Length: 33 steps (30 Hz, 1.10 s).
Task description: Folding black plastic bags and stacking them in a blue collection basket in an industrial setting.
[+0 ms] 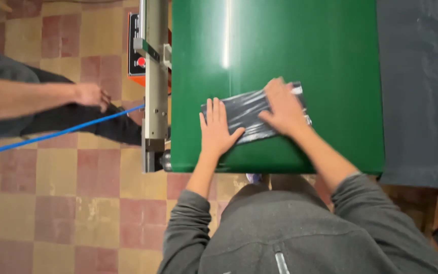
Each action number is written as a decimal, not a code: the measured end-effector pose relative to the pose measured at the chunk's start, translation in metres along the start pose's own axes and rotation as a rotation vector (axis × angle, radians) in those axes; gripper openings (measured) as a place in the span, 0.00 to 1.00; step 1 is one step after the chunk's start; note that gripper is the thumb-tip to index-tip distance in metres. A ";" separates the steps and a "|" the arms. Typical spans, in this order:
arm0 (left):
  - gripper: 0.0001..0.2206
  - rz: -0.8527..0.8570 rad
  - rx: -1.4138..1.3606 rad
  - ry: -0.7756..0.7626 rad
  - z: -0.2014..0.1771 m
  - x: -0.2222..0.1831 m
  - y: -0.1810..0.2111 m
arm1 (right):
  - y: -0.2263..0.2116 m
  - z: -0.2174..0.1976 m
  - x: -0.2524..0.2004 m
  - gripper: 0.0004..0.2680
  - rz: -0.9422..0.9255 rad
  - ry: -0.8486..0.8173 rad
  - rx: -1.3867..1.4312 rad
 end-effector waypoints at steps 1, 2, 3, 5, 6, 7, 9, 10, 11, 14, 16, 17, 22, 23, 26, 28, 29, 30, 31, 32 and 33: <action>0.51 0.042 -0.064 -0.014 -0.006 -0.013 -0.009 | 0.011 -0.008 -0.011 0.32 0.082 -0.014 -0.014; 0.51 0.053 -0.060 -0.012 -0.016 -0.022 -0.012 | 0.016 -0.009 -0.015 0.32 0.087 -0.003 -0.016; 0.49 0.169 0.003 -0.019 -0.027 -0.032 -0.012 | 0.020 -0.014 -0.020 0.31 0.093 0.101 -0.106; 0.47 0.310 0.072 -0.006 -0.023 -0.033 -0.022 | 0.007 -0.025 -0.022 0.29 0.103 0.231 -0.212; 0.29 0.392 0.125 -0.126 -0.002 -0.041 -0.031 | -0.020 -0.021 -0.030 0.25 0.006 0.156 -0.119; 0.13 0.475 0.177 -0.246 0.019 -0.050 -0.040 | -0.048 -0.016 -0.037 0.22 -0.091 0.081 -0.025; 0.12 0.460 0.177 -0.348 -0.006 -0.049 0.005 | -0.081 0.005 -0.069 0.21 -0.146 0.005 0.100; 0.11 0.457 0.188 -0.430 -0.018 -0.038 0.027 | -0.095 0.014 -0.077 0.20 -0.209 -0.050 0.209; 0.11 0.475 0.191 -0.428 -0.029 -0.030 0.038 | -0.091 0.019 -0.090 0.20 -0.199 -0.038 0.201; 0.16 0.589 -0.283 -0.573 -0.017 -0.014 0.049 | -0.078 0.034 -0.136 0.11 -0.154 0.003 0.390; 0.22 0.298 -0.964 -0.833 0.046 0.017 0.012 | -0.049 0.048 -0.156 0.12 0.149 0.013 0.733; 0.22 0.312 -0.965 -0.848 0.052 0.029 0.009 | -0.038 0.056 -0.157 0.12 0.164 0.024 0.726; 0.23 -0.276 -0.966 -0.678 0.069 0.047 -0.008 | 0.004 0.062 -0.147 0.07 0.980 0.240 1.684; 0.23 -0.278 -0.964 -0.683 0.060 0.043 0.007 | 0.000 0.048 -0.140 0.07 0.984 0.242 1.687; 0.23 -0.060 -0.281 -0.196 0.031 0.032 0.039 | 0.016 0.053 -0.149 0.09 1.047 0.183 1.757; 0.22 -0.077 -0.114 -0.043 0.028 0.030 0.051 | 0.062 0.104 -0.178 0.04 0.704 0.113 2.010; 0.22 -0.073 -0.116 -0.043 0.020 0.025 0.059 | 0.043 0.063 -0.180 0.04 0.704 0.118 2.007; 0.22 -0.025 -0.010 0.056 0.009 0.026 0.071 | 0.027 0.024 -0.184 0.08 0.777 0.001 1.924; 0.22 0.022 0.095 0.158 0.000 0.028 0.084 | 0.011 -0.017 -0.189 0.13 0.850 -0.112 1.836; 0.22 0.042 0.089 0.154 -0.008 0.027 0.105 | 0.025 -0.019 -0.219 0.13 0.853 -0.086 1.834; 0.20 0.093 0.096 0.255 -0.019 0.026 0.127 | 0.039 -0.019 -0.252 0.13 0.938 -0.178 1.732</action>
Point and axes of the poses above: each hand's wrist, its own x-axis towards the middle knuckle, its own z-axis out of the palm, y = z × x, the point moved 3 cm from there along x, towards the middle knuckle, and after that the axes turned 2 degrees about -y, right-handed, at the moved point
